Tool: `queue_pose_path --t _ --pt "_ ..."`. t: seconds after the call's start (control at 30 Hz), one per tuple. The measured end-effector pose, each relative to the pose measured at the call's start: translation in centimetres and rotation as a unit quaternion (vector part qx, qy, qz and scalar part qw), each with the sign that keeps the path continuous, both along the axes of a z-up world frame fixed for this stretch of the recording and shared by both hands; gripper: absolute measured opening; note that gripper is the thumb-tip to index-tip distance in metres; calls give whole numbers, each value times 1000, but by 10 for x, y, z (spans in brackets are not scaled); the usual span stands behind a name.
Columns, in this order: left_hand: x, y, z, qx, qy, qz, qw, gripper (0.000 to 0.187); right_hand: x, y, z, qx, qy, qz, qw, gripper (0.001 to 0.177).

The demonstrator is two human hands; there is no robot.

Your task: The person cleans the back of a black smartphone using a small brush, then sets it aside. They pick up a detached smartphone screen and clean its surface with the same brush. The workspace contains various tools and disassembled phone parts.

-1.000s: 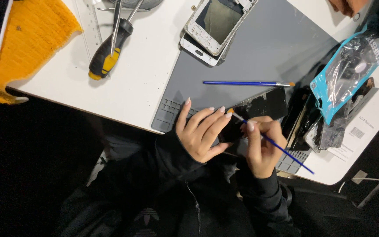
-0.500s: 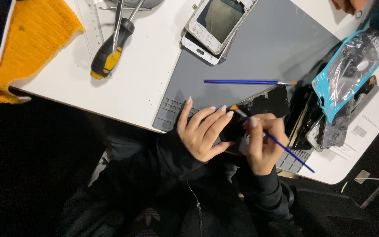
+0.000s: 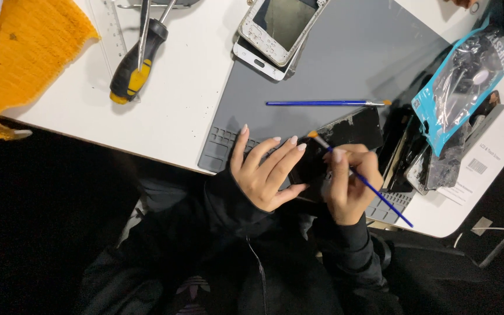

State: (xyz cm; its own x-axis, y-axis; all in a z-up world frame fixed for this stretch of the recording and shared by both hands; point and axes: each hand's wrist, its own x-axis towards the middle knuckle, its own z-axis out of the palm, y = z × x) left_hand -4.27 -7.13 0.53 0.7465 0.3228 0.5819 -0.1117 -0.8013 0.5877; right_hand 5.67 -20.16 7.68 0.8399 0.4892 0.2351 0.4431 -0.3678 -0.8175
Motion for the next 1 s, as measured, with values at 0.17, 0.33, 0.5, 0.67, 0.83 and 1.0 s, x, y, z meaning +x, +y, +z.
queue_pose_path --t 0.17,0.33,0.5,0.67,0.83,1.0 --pt "0 -1 3 2 12 5 1000 70 -3 4 7 32 6 12 999 28" --pt "1 -5 0 4 17 8 1000 69 7 -14 9 101 -3 -96 990 26" --pt "3 -2 6 3 5 11 1000 68 -3 -15 4 58 45 -43 996 17" --pt "2 -6 0 16 -18 18 1000 56 -11 -13 2 29 10 -43 999 16" --pt "6 -6 0 16 -55 27 998 47 -12 -11 1 6 7 -34 999 15" --pt "8 -6 2 21 -93 45 994 38 -17 -3 7 -2 23 -13 1000 13"
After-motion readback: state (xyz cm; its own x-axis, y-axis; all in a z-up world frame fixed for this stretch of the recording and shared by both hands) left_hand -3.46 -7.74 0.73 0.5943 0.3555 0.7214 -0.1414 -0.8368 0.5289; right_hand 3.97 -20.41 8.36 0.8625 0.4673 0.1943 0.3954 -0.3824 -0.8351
